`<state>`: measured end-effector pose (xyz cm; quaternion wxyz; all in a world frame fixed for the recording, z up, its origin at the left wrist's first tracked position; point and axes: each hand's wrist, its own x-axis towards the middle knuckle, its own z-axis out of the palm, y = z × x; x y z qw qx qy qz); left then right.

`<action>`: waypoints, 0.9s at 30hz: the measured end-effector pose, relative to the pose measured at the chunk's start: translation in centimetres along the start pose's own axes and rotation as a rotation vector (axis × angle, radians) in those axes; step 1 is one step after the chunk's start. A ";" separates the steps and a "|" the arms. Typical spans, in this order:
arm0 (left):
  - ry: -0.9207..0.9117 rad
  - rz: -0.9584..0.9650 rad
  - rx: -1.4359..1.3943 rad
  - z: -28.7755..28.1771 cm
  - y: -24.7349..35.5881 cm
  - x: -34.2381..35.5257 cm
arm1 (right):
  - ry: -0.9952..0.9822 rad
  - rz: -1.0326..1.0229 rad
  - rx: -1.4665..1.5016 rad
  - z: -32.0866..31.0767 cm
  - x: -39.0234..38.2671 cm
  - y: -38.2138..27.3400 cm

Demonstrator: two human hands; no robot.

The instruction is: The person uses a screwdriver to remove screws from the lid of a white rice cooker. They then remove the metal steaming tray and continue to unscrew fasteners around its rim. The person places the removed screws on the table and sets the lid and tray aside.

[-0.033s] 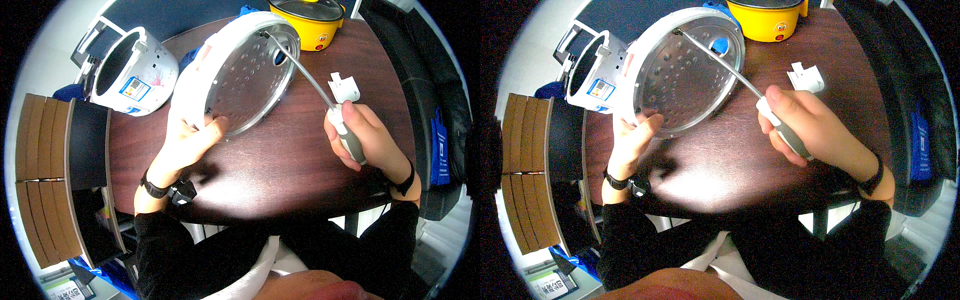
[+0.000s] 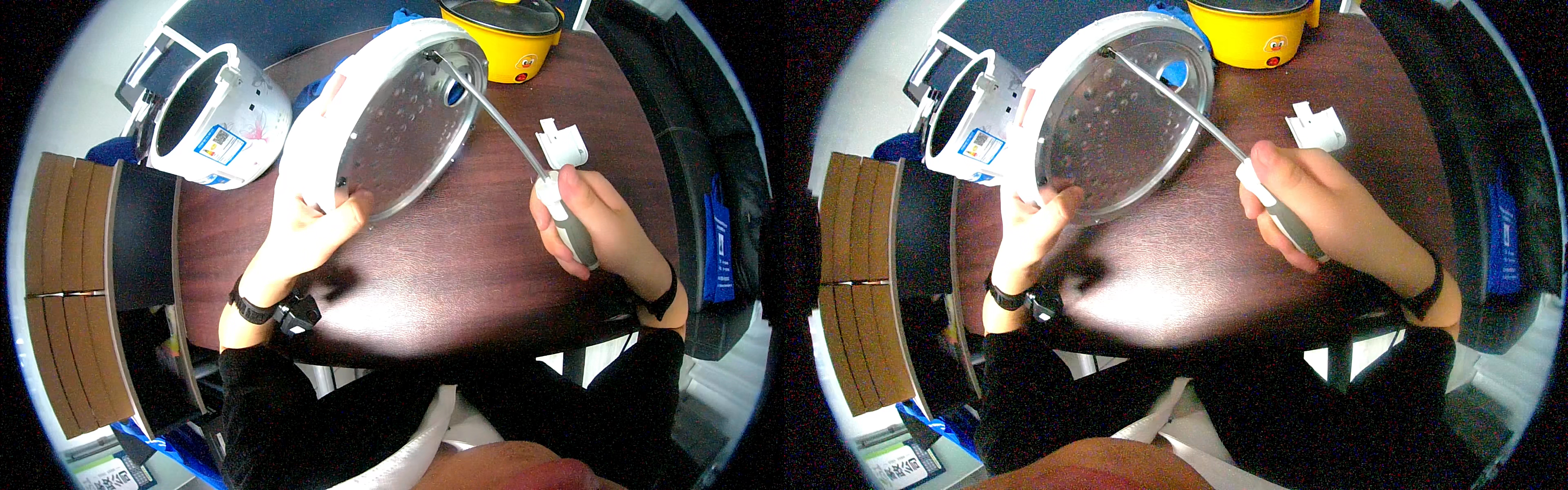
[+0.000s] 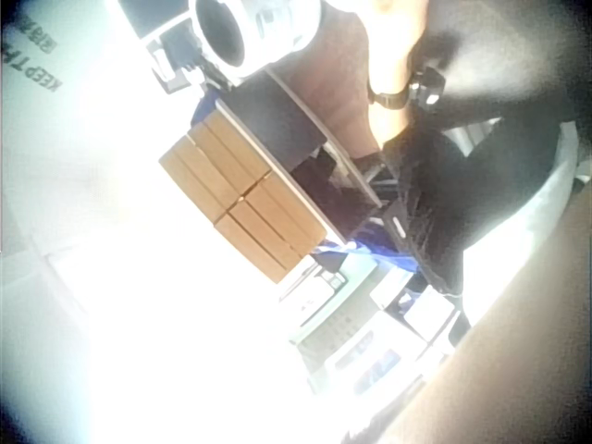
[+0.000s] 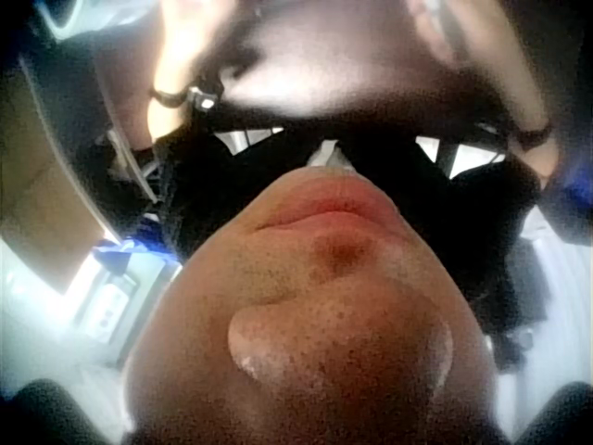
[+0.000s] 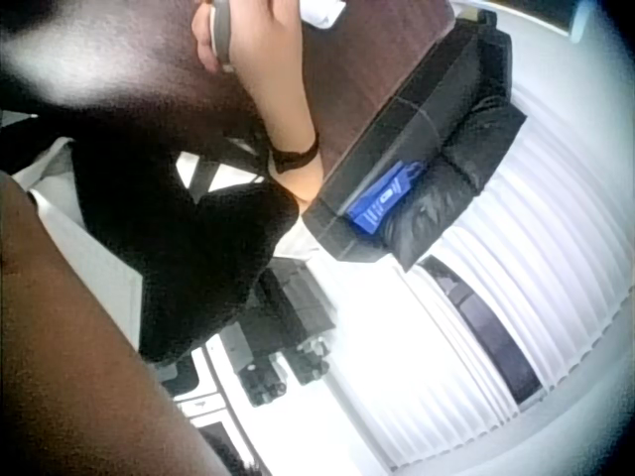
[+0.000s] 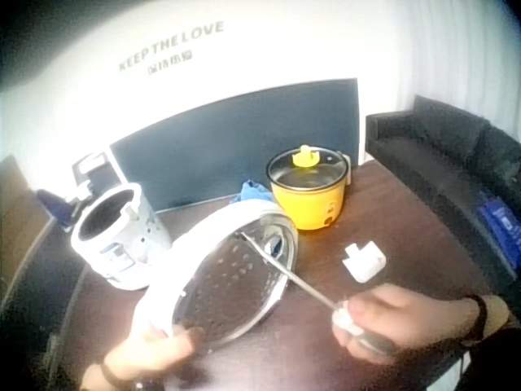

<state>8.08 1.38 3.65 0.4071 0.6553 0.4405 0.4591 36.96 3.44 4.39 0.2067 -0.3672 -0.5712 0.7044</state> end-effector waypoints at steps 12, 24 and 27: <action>-0.077 -0.049 0.201 -1.0 -0.3 -1.3 | 0.603 -0.417 -1.109 -0.5 -0.5 -0.7; 0.001 0.005 0.053 -0.5 -0.3 0.0 | 0.582 -0.424 -0.915 -1.4 -0.1 -0.9; 0.023 -0.047 -0.055 -0.2 -0.2 -0.1 | 0.483 -0.316 -0.800 -1.4 -0.4 -1.6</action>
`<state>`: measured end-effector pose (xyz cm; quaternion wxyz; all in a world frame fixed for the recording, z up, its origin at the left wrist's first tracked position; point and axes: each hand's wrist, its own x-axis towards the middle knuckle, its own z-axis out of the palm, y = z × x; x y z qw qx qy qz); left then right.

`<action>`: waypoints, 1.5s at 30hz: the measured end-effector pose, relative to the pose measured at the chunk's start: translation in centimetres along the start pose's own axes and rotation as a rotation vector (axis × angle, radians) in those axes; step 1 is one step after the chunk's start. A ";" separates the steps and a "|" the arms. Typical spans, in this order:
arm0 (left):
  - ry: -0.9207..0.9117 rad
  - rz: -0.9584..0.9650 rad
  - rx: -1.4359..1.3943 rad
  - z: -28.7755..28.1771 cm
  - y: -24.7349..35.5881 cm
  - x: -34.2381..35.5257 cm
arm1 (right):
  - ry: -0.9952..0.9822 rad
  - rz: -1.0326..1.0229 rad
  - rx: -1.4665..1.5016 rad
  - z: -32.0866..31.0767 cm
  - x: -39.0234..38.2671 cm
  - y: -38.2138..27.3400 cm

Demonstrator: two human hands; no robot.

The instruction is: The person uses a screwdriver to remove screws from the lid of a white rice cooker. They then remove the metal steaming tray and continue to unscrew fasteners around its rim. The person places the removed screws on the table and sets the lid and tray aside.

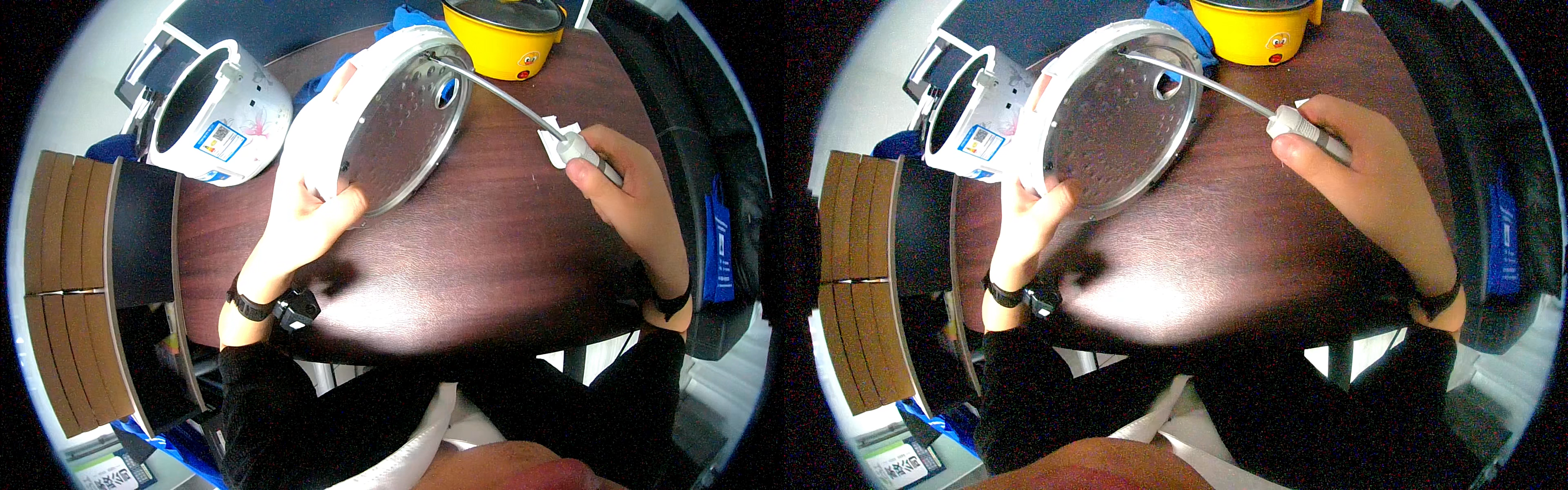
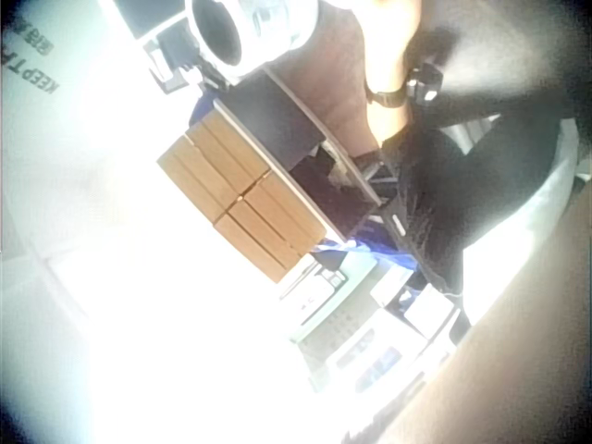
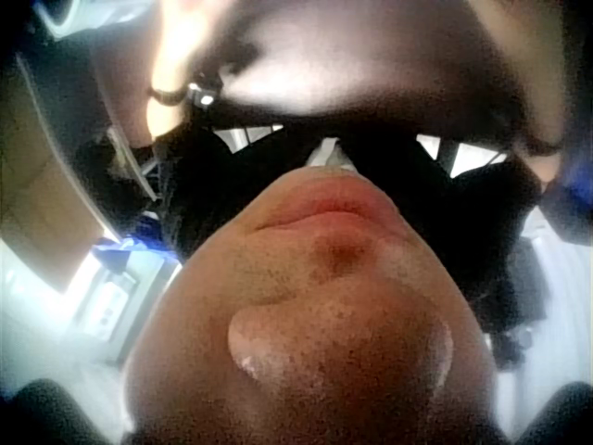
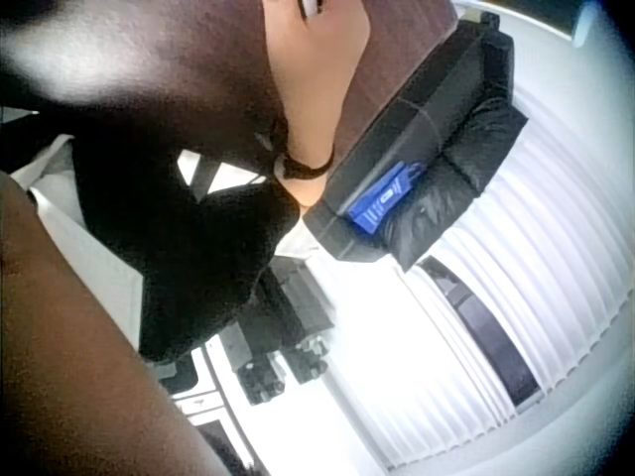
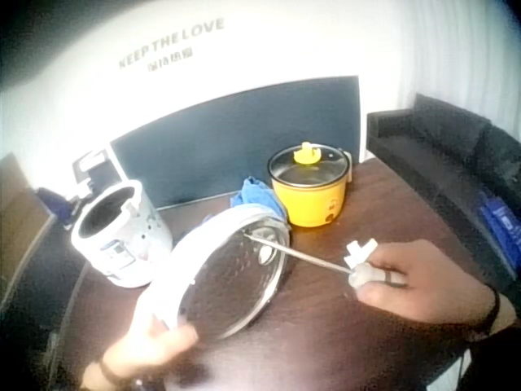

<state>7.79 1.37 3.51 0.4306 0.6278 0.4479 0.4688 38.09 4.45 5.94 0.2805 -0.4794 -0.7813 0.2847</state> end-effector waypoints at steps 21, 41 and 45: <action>0.041 0.124 0.001 0.5 -0.4 0.7 | -0.431 0.389 0.937 0.7 0.0 0.5; 0.013 0.116 0.022 0.5 -0.5 0.1 | -0.593 0.474 1.145 0.4 -0.4 -0.5; 0.020 0.131 0.029 0.6 -0.4 0.2 | -0.483 0.421 1.018 0.3 -0.9 -1.4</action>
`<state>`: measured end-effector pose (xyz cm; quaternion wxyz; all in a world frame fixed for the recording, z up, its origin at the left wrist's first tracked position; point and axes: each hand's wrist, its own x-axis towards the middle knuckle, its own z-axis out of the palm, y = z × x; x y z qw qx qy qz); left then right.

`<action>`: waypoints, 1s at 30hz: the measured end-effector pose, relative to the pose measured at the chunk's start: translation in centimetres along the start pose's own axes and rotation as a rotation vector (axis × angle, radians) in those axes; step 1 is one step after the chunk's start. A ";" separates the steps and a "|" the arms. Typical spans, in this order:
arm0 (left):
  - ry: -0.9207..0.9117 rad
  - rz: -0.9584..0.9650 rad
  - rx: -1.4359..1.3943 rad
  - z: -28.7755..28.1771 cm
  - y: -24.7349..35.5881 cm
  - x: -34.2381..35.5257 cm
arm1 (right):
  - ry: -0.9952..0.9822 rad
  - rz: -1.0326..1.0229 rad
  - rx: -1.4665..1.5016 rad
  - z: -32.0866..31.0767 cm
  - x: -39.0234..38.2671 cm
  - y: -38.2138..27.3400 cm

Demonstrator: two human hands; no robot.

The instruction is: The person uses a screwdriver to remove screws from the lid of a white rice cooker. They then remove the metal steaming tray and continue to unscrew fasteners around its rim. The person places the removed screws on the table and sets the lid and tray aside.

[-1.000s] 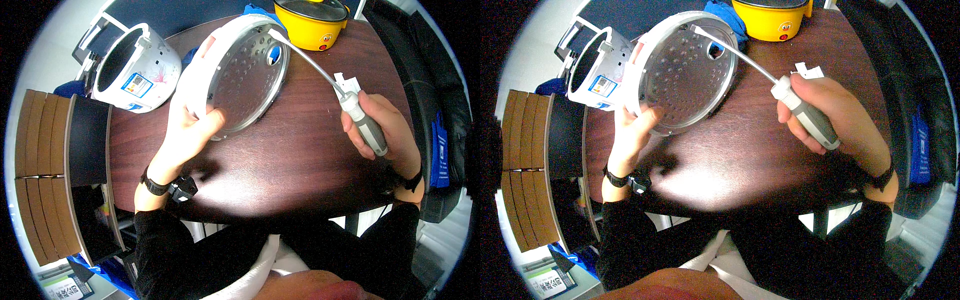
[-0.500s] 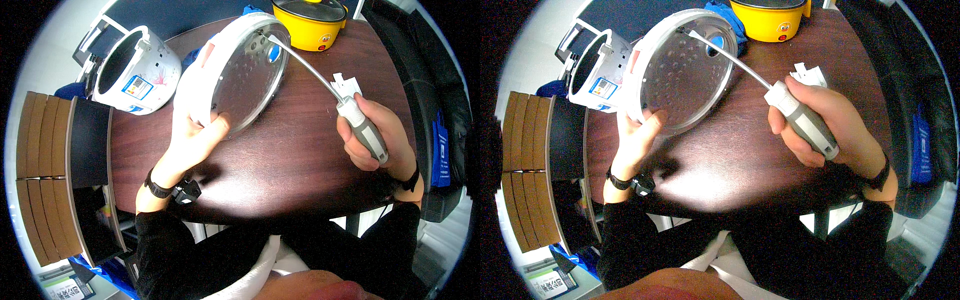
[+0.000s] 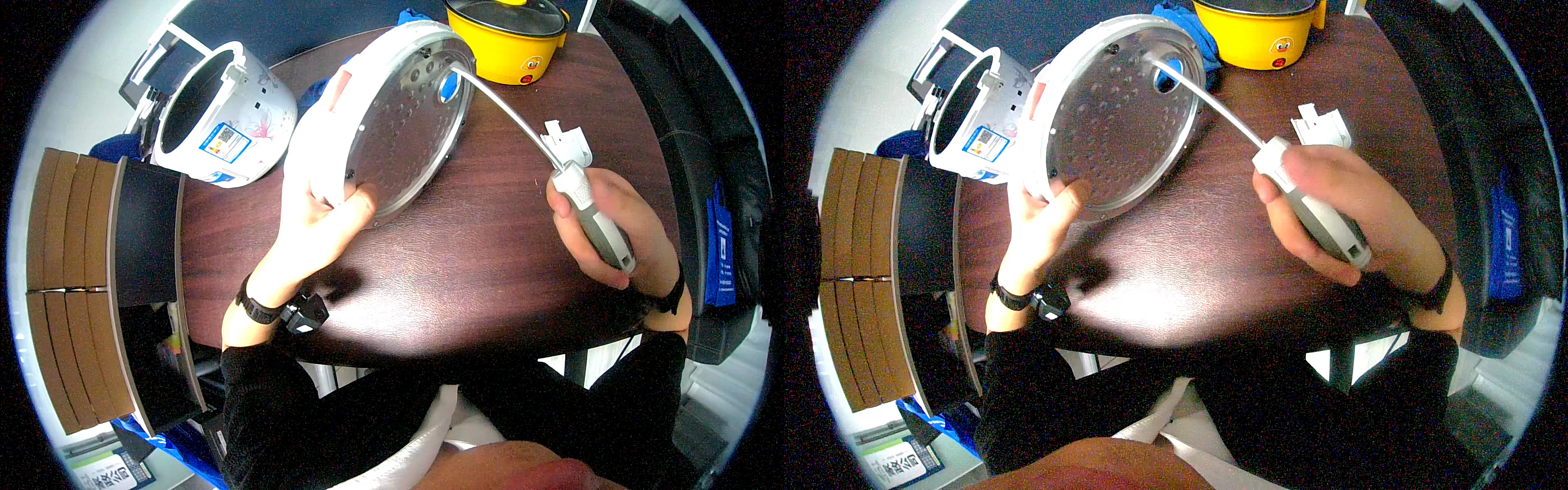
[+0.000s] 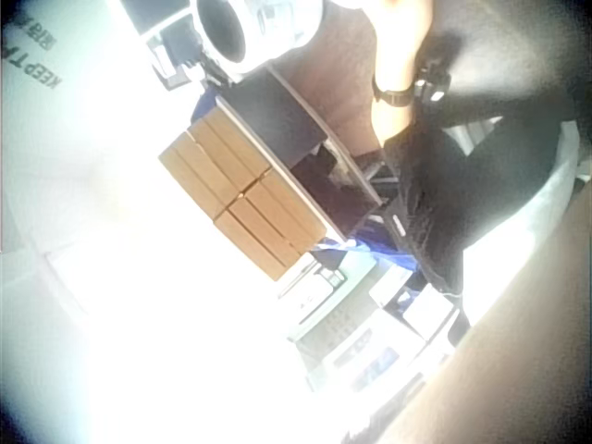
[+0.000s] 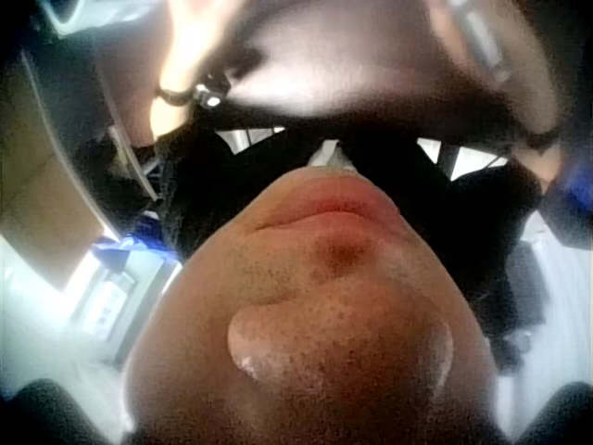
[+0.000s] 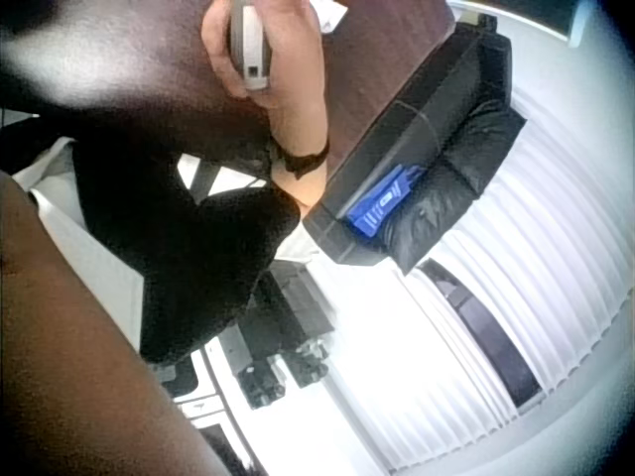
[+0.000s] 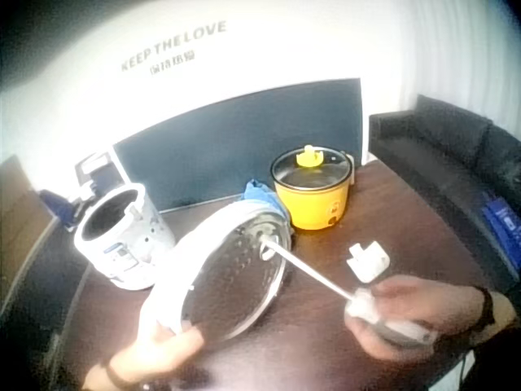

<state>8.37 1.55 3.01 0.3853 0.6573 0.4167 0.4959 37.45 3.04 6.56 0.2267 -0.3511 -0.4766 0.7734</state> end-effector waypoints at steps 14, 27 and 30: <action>-0.024 -0.002 0.019 -0.1 0.2 0.2 | -0.133 -0.027 -0.086 -0.5 0.1 0.2; -0.094 0.074 0.076 -0.5 -0.6 0.0 | -0.121 -0.018 -0.020 -0.4 0.0 -0.2; -0.109 0.098 0.088 -0.8 -0.8 -0.1 | -0.078 -0.028 -0.130 -0.7 -0.2 -0.5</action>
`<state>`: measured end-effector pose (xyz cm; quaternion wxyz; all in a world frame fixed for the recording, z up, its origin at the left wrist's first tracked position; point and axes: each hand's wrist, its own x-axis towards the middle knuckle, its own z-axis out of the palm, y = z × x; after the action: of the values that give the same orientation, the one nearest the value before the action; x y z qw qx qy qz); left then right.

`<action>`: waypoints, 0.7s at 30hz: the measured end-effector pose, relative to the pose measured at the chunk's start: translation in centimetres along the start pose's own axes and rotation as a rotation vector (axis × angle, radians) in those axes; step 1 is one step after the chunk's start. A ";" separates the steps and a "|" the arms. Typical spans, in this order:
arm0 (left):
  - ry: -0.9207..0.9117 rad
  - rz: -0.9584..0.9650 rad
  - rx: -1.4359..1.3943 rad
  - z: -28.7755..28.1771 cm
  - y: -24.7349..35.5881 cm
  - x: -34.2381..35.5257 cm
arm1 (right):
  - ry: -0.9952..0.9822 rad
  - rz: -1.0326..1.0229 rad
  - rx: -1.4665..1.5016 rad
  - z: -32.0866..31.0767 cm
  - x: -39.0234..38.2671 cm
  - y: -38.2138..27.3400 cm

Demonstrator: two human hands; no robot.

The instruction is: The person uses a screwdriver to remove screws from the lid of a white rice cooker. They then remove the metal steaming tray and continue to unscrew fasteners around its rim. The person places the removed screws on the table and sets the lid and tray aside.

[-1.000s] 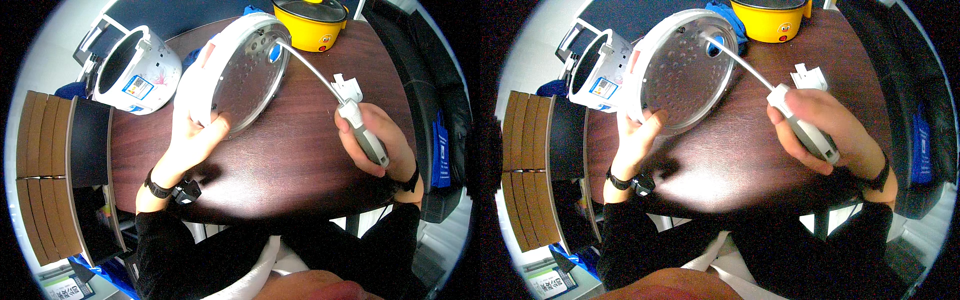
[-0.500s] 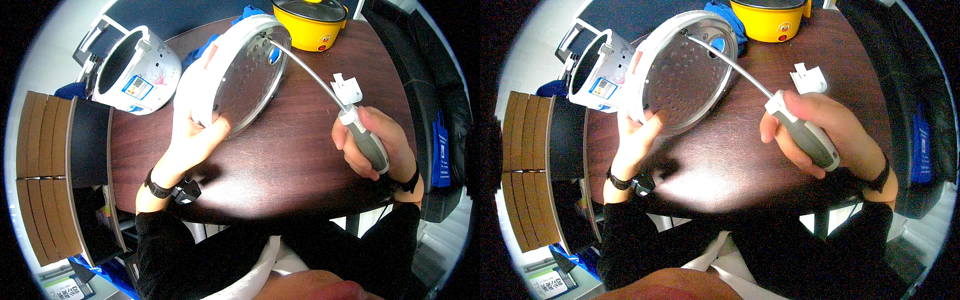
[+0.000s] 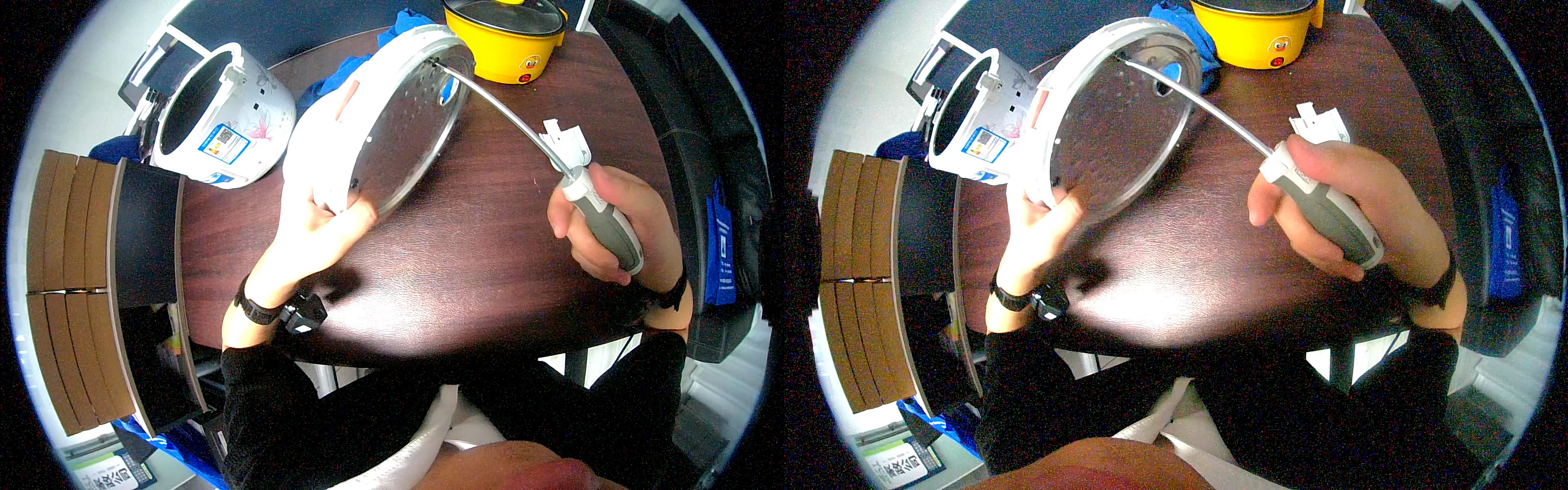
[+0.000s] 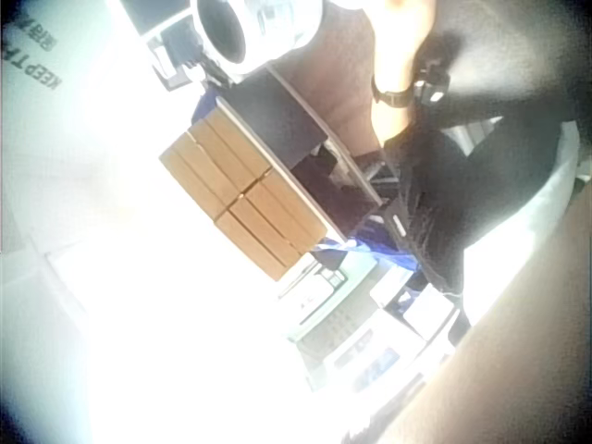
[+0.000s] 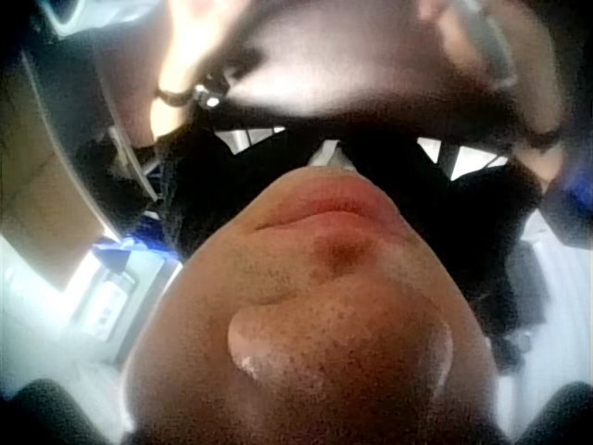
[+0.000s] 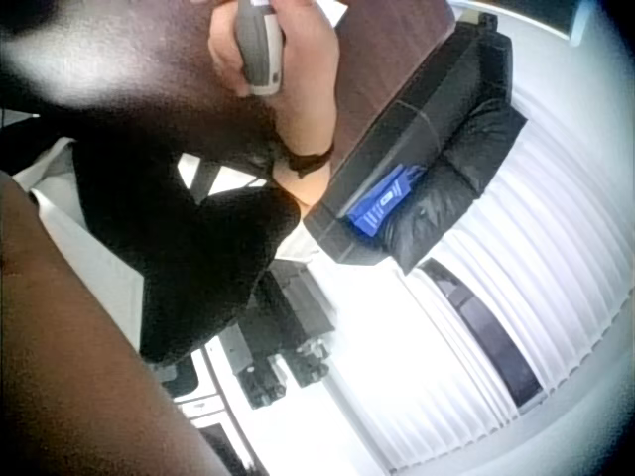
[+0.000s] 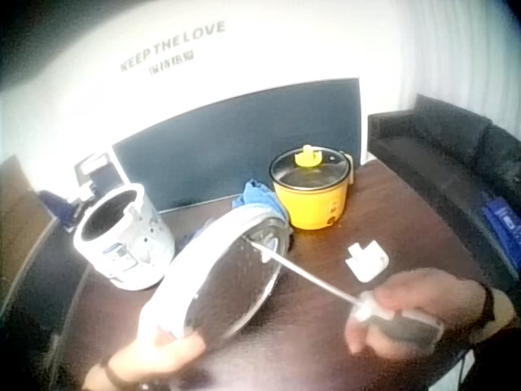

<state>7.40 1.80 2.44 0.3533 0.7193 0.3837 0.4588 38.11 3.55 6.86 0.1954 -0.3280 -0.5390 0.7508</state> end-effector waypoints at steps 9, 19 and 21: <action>-0.007 0.041 0.131 0.3 1.2 -0.4 | 0.062 -0.016 -0.078 -0.9 -1.0 -1.1; -0.032 -0.081 0.147 0.4 1.8 -0.5 | 0.153 -0.063 -0.463 -1.1 -1.0 -1.3; -0.046 -0.062 0.168 0.2 1.6 -0.3 | 0.278 -0.247 -0.763 -1.0 -0.8 -1.0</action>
<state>7.90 0.71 3.62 0.3147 0.7445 0.4348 0.3971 39.30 4.02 7.79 0.2194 -0.4080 -0.7819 0.4172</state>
